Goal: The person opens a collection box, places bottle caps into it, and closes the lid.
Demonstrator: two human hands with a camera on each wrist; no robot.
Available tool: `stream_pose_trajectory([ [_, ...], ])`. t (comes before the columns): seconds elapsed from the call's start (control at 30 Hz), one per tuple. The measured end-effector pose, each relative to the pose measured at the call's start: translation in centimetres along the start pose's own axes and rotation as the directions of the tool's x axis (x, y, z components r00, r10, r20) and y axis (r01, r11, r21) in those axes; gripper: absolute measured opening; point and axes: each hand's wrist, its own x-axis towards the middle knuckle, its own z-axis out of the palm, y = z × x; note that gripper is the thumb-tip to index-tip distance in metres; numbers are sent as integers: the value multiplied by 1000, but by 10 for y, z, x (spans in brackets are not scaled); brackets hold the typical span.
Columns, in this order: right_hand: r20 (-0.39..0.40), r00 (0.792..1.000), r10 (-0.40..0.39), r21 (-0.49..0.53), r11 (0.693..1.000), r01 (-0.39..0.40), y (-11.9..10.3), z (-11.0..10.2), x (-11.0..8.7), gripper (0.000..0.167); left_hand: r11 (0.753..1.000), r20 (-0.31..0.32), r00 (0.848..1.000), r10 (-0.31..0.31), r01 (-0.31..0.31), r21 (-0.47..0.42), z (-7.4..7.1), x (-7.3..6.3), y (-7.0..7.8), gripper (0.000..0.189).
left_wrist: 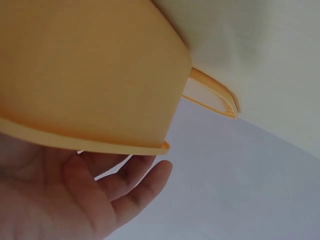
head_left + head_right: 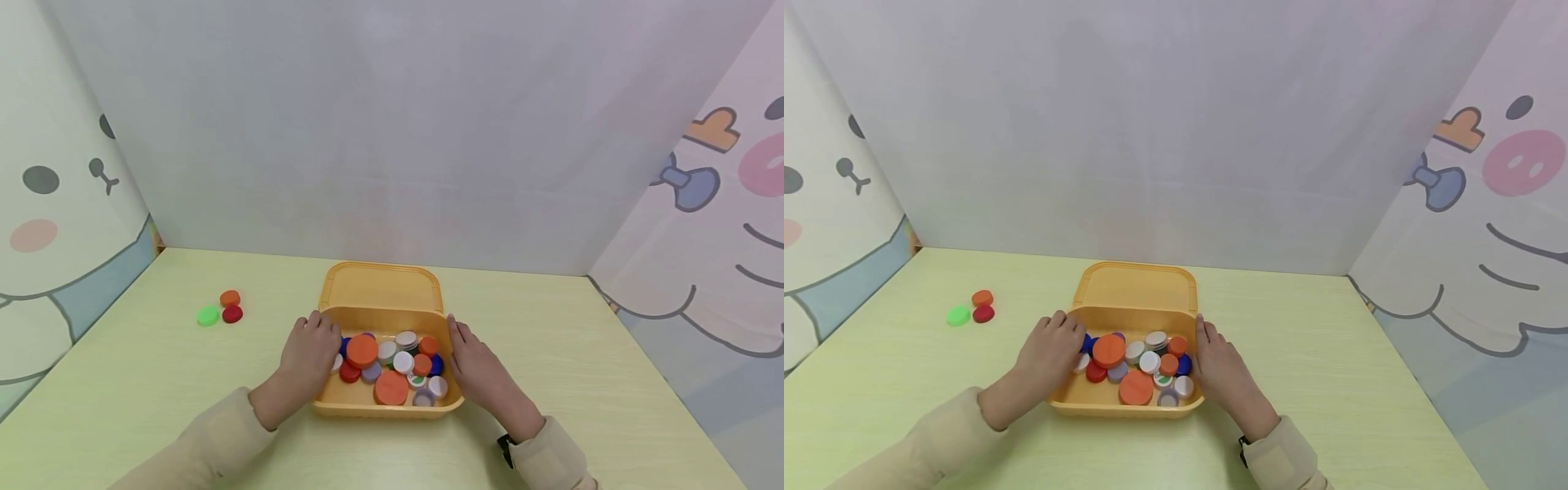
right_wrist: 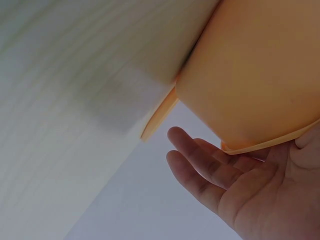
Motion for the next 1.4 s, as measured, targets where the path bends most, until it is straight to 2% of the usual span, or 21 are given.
stream_pose_trajectory([
  [0.4,6,1000,8,10,1000,-8,0,-1,0,58,1000,11,1000,-4,3,28,1,1,2,20],
  [0.7,7,1000,6,10,1000,-6,-1,-1,0,58,1000,11,1000,2,-2,8,1,-1,1,31],
  [0.87,8,1000,7,5,1000,-7,-1,-1,0,59,999,-62,998,23,-24,-26,-3,-3,-2,32],
  [0.93,7,1000,5,1,1000,-5,-1,-1,0,59,997,-99,995,23,-30,-68,-5,-4,-4,31],
  [1.1,0,1000,0,0,1000,0,0,-1,0,58,985,-151,989,-6,-20,-172,-11,-4,-9,29],
  [1.4,2,1000,3,0,1000,-3,-1,-1,1,58,974,-214,975,-62,13,-225,-12,-1,-25,26],
])
